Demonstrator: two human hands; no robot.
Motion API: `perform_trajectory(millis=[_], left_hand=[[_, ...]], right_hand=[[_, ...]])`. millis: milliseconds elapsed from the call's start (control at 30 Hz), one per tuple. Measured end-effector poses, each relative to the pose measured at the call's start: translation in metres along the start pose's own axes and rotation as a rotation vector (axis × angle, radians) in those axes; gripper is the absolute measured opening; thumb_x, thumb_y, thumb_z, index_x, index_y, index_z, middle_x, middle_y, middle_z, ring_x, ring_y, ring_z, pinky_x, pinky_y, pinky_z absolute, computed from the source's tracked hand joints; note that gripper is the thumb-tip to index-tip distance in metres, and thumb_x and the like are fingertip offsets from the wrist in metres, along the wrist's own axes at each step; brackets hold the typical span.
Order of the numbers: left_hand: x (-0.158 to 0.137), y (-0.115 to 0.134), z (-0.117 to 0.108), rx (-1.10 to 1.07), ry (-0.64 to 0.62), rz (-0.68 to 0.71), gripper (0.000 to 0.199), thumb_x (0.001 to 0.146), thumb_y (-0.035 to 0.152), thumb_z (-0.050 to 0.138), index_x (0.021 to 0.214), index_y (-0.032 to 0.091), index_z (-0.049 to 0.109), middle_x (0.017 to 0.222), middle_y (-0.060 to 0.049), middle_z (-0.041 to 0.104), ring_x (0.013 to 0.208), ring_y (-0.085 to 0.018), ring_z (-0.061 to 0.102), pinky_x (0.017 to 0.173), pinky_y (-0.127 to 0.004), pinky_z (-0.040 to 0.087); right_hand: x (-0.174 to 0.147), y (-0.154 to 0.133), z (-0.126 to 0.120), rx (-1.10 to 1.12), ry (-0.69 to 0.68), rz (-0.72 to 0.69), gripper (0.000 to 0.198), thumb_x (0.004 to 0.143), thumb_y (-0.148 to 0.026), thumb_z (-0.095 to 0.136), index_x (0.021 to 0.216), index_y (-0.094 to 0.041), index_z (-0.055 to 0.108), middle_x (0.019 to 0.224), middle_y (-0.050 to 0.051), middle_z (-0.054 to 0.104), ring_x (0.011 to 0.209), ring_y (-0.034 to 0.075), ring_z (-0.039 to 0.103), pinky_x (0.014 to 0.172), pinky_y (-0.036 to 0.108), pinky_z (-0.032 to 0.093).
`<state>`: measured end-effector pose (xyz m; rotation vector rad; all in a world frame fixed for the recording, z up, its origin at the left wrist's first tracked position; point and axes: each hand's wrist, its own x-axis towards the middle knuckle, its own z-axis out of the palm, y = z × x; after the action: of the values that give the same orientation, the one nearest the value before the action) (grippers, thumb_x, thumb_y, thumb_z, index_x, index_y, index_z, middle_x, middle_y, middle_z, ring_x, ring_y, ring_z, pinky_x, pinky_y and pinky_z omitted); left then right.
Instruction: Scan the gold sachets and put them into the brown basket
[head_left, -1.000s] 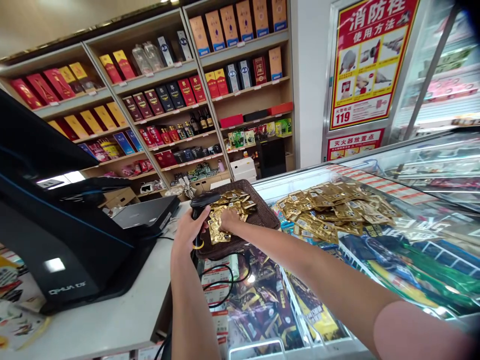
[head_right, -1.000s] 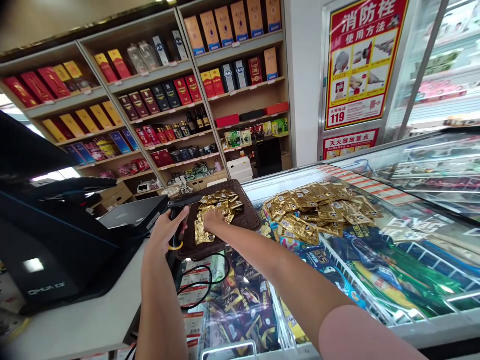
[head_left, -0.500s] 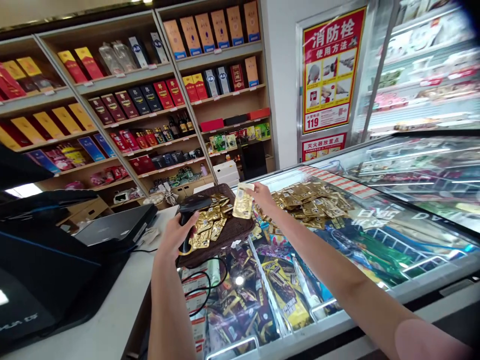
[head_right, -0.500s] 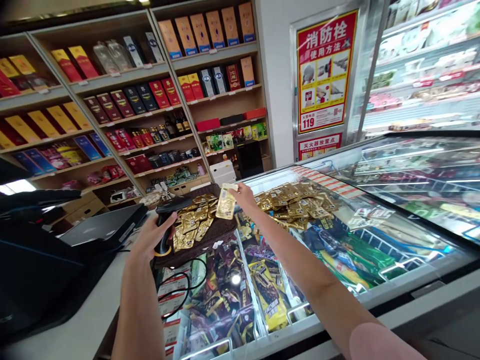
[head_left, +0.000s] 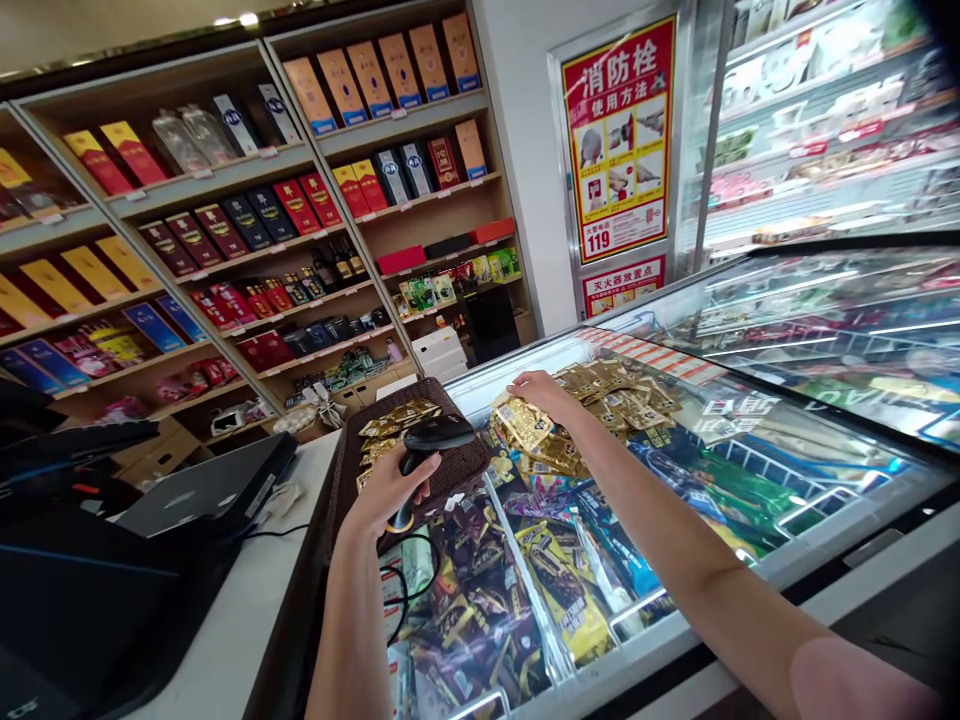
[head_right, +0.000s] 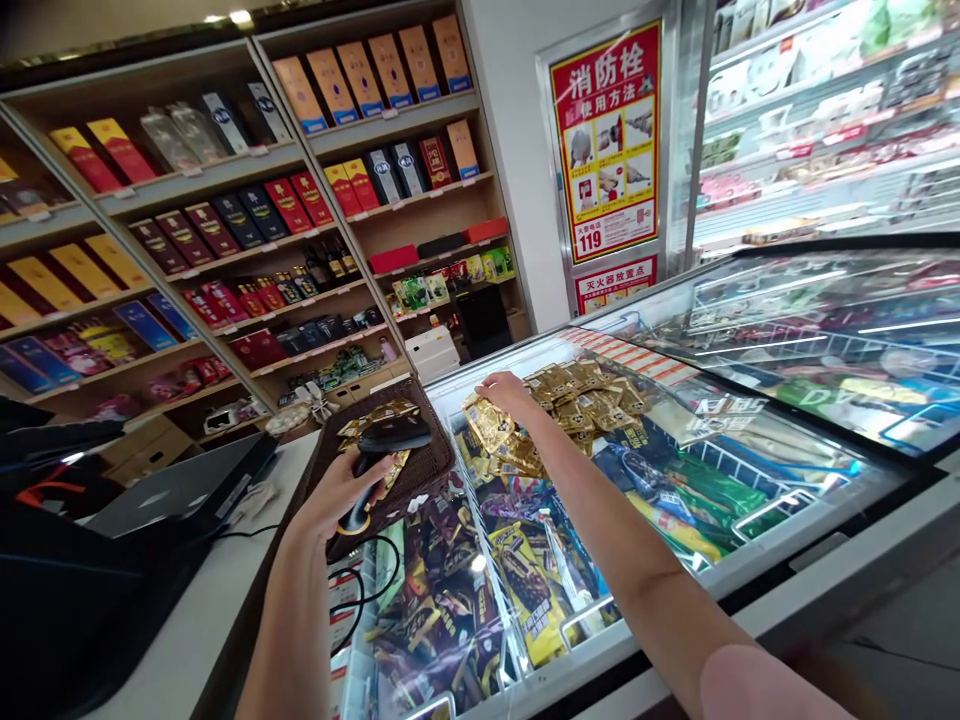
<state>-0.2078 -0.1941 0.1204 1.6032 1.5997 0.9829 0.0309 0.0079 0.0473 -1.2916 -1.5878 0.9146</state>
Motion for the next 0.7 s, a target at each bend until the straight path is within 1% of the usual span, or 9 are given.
perform_trajectory(millis=[133, 233, 367, 500, 567, 633, 700], left_hand=[[0.001, 0.001, 0.006, 0.025, 0.004, 0.010, 0.052, 0.071, 0.065, 0.069, 0.093, 0.018, 0.064, 0.061, 0.000, 0.057, 0.051, -0.014, 0.051, 0.050, -0.026, 0.040], [0.000, 0.004, 0.006, 0.017, 0.011, 0.002, 0.051, 0.070, 0.065, 0.071, 0.089, 0.018, 0.063, 0.058, 0.001, 0.055, 0.051, -0.014, 0.051, 0.049, -0.025, 0.039], [-0.002, 0.008, 0.006, 0.004, 0.004, -0.020, 0.049, 0.068, 0.065, 0.072, 0.085, 0.019, 0.060, 0.058, 0.002, 0.054, 0.052, -0.015, 0.053, 0.050, -0.025, 0.039], [-0.002, 0.008, 0.005, 0.013, 0.003, -0.031, 0.049, 0.069, 0.064, 0.072, 0.087, 0.020, 0.060, 0.058, 0.002, 0.055, 0.052, -0.015, 0.053, 0.051, -0.025, 0.040], [-0.001, 0.007, 0.005, 0.009, -0.008, -0.031, 0.049, 0.070, 0.064, 0.072, 0.088, 0.019, 0.061, 0.057, 0.002, 0.055, 0.052, -0.015, 0.053, 0.051, -0.025, 0.040], [-0.001, 0.006, 0.004, 0.006, -0.013, -0.039, 0.050, 0.069, 0.064, 0.073, 0.089, 0.019, 0.062, 0.058, 0.002, 0.056, 0.053, -0.015, 0.053, 0.051, -0.026, 0.040], [0.000, 0.006, 0.002, 0.003, -0.007, -0.053, 0.050, 0.068, 0.063, 0.074, 0.088, 0.019, 0.062, 0.060, 0.001, 0.057, 0.054, -0.015, 0.054, 0.052, -0.025, 0.041]], right_hand=[[-0.002, -0.002, -0.001, 0.017, -0.050, 0.011, 0.021, 0.081, -0.035, 0.067, 0.085, -0.016, 0.073, 0.073, 0.003, 0.069, 0.067, 0.015, 0.062, 0.063, 0.024, 0.044], [-0.003, -0.004, -0.002, 0.027, -0.054, 0.035, 0.020, 0.081, -0.034, 0.067, 0.087, -0.016, 0.073, 0.072, 0.002, 0.069, 0.065, 0.014, 0.060, 0.063, 0.024, 0.044], [-0.006, -0.007, -0.002, 0.003, -0.048, 0.029, 0.020, 0.081, -0.034, 0.067, 0.087, -0.016, 0.073, 0.071, 0.002, 0.068, 0.066, 0.014, 0.060, 0.064, 0.024, 0.044], [-0.007, -0.008, -0.004, -0.031, -0.063, 0.019, 0.023, 0.082, -0.036, 0.066, 0.090, -0.016, 0.073, 0.075, 0.003, 0.068, 0.068, 0.015, 0.061, 0.064, 0.024, 0.044], [-0.006, -0.006, -0.008, -0.092, -0.047, -0.015, 0.023, 0.084, -0.036, 0.063, 0.091, -0.017, 0.073, 0.079, 0.004, 0.069, 0.072, 0.016, 0.062, 0.066, 0.024, 0.044], [-0.004, -0.002, -0.015, -0.203, -0.021, -0.035, 0.023, 0.086, -0.036, 0.061, 0.094, -0.018, 0.074, 0.086, 0.005, 0.071, 0.078, 0.018, 0.064, 0.070, 0.025, 0.045], [-0.002, 0.002, -0.023, -0.340, 0.003, -0.010, 0.025, 0.088, -0.036, 0.060, 0.100, -0.019, 0.074, 0.094, 0.007, 0.072, 0.088, 0.021, 0.066, 0.075, 0.028, 0.047]])
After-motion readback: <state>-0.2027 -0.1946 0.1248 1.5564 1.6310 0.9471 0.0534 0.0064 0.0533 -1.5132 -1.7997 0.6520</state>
